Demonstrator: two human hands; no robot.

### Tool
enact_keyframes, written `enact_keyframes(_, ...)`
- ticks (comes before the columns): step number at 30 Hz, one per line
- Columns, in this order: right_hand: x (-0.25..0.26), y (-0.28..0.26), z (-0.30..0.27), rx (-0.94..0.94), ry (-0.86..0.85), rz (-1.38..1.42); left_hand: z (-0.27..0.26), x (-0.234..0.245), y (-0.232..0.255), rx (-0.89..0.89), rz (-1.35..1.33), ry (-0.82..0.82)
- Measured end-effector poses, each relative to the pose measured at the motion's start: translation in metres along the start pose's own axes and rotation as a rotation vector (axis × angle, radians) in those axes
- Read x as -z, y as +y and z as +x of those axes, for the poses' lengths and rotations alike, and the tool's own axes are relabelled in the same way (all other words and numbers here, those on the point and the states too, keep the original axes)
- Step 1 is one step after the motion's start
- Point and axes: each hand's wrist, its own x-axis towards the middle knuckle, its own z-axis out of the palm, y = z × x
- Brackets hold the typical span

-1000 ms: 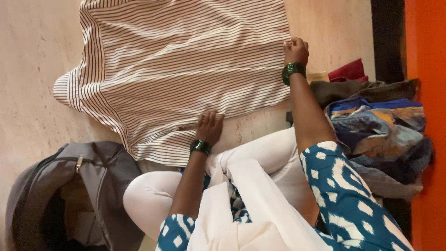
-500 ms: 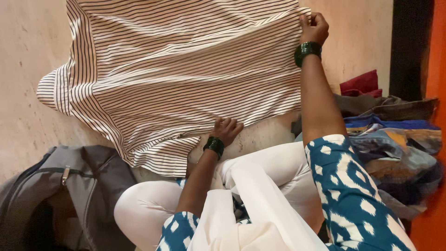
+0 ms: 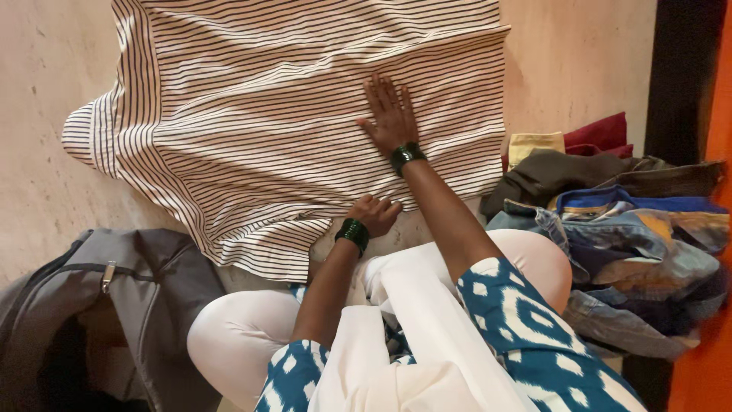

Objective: The person folds a striped shirt by hand while sitting on the floor, smoothing out the fabric, folding in the sleeves, and then folding the shirt into a rectangular shape.

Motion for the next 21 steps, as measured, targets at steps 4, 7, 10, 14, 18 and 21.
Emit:
enact_keyframes(4, 0.015, 0.058, -0.008, -0.165, 0.003, -0.029, 0.001, 0.002, 0.001, 0.01, 0.011, 0.003)
enact_keyframes(7, 0.022, 0.103, -0.002, -0.312, 0.091, -0.01, 0.0, 0.004, -0.001, 0.022, 0.009, 0.053)
enact_keyframes(10, 0.028, 0.112, 0.002, -0.408, 0.224, -0.064, -0.001, 0.004, -0.001, 0.047, -0.039, -0.046)
enact_keyframes(14, 0.036, 0.057, 0.022, -0.349, 0.138, -0.133, -0.003, -0.001, -0.002, 0.091, -0.061, 0.061)
enact_keyframes(18, 0.038, 0.015, 0.021, -0.248, 0.007, -0.056, -0.011, -0.003, 0.003, 0.148, 0.1, 0.047)
enact_keyframes(21, 0.049, 0.02, 0.043, -0.184, -0.001, -0.019, -0.003, 0.005, 0.002, 0.176, 0.064, 0.003)
